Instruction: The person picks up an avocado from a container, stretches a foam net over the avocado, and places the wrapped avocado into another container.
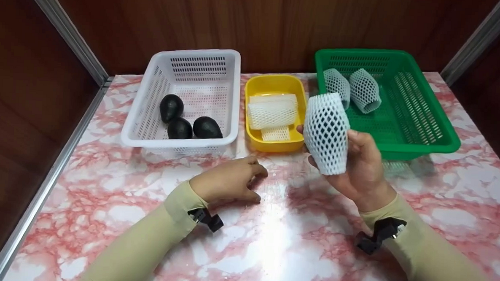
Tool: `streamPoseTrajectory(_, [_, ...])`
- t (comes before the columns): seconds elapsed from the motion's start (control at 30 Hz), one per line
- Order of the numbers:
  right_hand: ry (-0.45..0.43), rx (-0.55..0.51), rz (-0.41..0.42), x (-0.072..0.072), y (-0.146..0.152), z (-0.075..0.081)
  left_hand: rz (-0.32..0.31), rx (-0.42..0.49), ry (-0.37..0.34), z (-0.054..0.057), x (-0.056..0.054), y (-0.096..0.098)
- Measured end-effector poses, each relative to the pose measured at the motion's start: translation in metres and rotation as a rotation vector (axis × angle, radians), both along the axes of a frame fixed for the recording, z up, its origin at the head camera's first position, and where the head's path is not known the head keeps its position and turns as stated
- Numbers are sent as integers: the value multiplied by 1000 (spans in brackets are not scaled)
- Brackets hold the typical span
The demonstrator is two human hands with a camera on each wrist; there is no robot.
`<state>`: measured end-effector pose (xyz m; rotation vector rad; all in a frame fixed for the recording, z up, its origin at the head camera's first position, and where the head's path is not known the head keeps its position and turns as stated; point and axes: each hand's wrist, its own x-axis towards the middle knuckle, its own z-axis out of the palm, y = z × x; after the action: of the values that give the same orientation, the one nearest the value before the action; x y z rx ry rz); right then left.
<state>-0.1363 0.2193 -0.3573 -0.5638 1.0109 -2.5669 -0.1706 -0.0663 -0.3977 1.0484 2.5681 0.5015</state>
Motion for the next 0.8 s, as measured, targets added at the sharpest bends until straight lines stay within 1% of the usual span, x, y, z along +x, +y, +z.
streamPoseTrajectory(0.13, [147,96,-75,2,-1,1,0,19,-6,-1,0,-1])
streamPoseTrajectory(0.23, [212,181,-162,4,-1,0,-1,26,-8,-1,0,-2])
streamPoseTrajectory(0.33, [283,308,-261,7,-2,0,8,5,-11,-1,1,-1])
streamPoseTrajectory(0.37, [331,365,-293,8,-2,0,13,-7,-12,-1,1,0])
streamPoseTrajectory(0.4, [392,431,-323,9,-2,0,17,-20,-12,-1,1,1])
streamPoseTrajectory(0.43, [477,513,-354,10,-3,0,22,-26,-13,-1,1,1])
streamPoseTrajectory(0.5, [700,710,-430,11,-6,0,31,-32,-19,-1,1,2])
streamPoseTrajectory(0.53, [827,823,-475,12,-8,-1,37,-19,-19,-1,1,2])
streamPoseTrajectory(0.6, [1068,1015,-550,14,-12,-2,45,31,-26,-2,1,2])
streamPoseTrajectory(0.63, [1165,1085,-576,15,-14,-3,47,63,-35,-2,1,1])
streamPoseTrajectory(0.67, [1241,1144,-596,16,-15,-5,49,95,-47,-3,1,1])
streamPoseTrajectory(0.7, [1290,1190,-601,17,-17,-6,48,130,-58,-3,1,0])
streamPoseTrajectory(0.73, [1324,1221,-605,17,-18,-7,46,165,-70,-3,1,0])
streamPoseTrajectory(0.8, [1339,1241,-594,18,-19,-8,37,204,-89,-4,1,-1])
